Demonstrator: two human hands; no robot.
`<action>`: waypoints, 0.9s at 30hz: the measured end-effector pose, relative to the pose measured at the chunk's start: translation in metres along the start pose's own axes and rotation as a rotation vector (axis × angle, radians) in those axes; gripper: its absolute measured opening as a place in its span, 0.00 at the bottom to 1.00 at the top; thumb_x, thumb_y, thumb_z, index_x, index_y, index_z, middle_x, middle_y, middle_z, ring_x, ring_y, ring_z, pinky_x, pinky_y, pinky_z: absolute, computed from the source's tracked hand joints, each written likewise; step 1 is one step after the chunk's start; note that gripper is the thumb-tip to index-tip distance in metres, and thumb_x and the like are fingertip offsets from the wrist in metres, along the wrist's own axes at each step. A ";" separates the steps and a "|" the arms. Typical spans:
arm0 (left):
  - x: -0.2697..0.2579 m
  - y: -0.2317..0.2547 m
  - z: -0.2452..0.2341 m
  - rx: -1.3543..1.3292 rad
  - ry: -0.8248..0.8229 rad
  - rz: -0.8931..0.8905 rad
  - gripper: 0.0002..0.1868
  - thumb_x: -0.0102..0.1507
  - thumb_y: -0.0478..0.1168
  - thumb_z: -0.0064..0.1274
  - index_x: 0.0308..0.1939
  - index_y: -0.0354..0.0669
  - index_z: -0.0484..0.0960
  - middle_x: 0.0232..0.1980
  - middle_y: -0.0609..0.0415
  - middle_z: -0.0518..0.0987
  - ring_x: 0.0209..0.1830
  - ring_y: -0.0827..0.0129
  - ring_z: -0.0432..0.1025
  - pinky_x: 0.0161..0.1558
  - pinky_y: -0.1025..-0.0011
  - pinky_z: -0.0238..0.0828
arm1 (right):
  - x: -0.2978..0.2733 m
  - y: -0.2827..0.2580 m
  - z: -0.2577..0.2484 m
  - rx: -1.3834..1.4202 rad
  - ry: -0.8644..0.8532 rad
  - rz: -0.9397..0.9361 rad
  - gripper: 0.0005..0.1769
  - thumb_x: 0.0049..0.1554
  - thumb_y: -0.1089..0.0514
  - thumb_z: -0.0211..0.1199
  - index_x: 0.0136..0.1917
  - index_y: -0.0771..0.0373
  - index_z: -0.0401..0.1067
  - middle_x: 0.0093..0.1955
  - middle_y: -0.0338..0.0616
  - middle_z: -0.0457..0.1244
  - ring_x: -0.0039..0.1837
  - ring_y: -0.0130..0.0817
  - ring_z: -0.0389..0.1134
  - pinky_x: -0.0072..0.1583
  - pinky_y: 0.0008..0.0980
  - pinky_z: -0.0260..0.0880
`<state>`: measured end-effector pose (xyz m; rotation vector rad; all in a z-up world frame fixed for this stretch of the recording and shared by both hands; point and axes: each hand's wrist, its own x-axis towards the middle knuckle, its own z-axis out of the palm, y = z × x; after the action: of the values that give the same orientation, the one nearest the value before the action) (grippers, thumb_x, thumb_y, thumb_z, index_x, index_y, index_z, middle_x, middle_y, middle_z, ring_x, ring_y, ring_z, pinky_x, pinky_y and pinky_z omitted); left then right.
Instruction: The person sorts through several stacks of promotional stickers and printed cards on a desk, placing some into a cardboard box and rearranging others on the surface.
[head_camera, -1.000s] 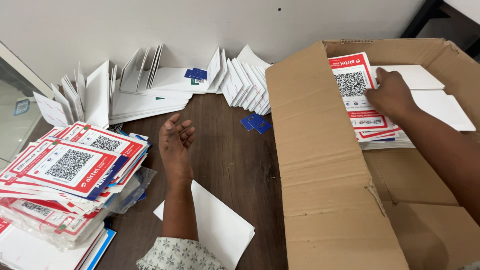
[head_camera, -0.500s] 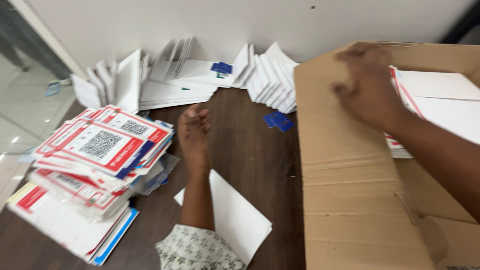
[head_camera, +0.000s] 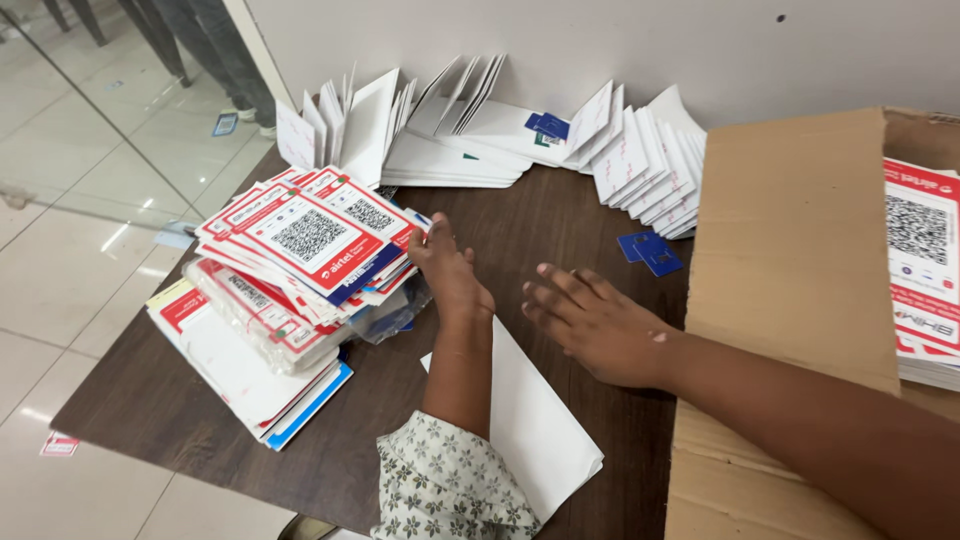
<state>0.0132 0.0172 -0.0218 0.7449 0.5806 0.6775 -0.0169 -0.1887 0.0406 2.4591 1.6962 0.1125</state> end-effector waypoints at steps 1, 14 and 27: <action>0.002 0.002 -0.004 -0.091 0.069 -0.106 0.43 0.63 0.55 0.53 0.76 0.51 0.50 0.74 0.50 0.60 0.69 0.60 0.60 0.63 0.59 0.63 | 0.000 0.001 0.002 -0.022 -0.016 -0.065 0.42 0.54 0.52 0.64 0.78 0.60 0.53 0.82 0.53 0.43 0.84 0.53 0.36 0.74 0.58 0.42; 0.027 -0.001 -0.028 -0.515 0.301 -0.354 0.52 0.54 0.62 0.65 0.73 0.44 0.57 0.70 0.50 0.64 0.72 0.58 0.60 0.69 0.60 0.62 | 0.008 0.011 0.014 0.315 0.022 0.172 0.40 0.55 0.51 0.66 0.76 0.60 0.54 0.79 0.48 0.48 0.82 0.48 0.39 0.75 0.52 0.47; 0.025 0.008 -0.031 -0.160 0.220 -0.203 0.25 0.71 0.58 0.38 0.54 0.41 0.77 0.43 0.54 0.85 0.40 0.74 0.80 0.38 0.78 0.75 | 0.012 0.010 0.011 0.370 -0.027 0.179 0.38 0.55 0.52 0.65 0.75 0.60 0.57 0.77 0.45 0.52 0.82 0.45 0.41 0.75 0.49 0.48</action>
<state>0.0051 0.0527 -0.0402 0.4576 0.7825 0.6123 -0.0021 -0.1823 0.0312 2.8582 1.6032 -0.2358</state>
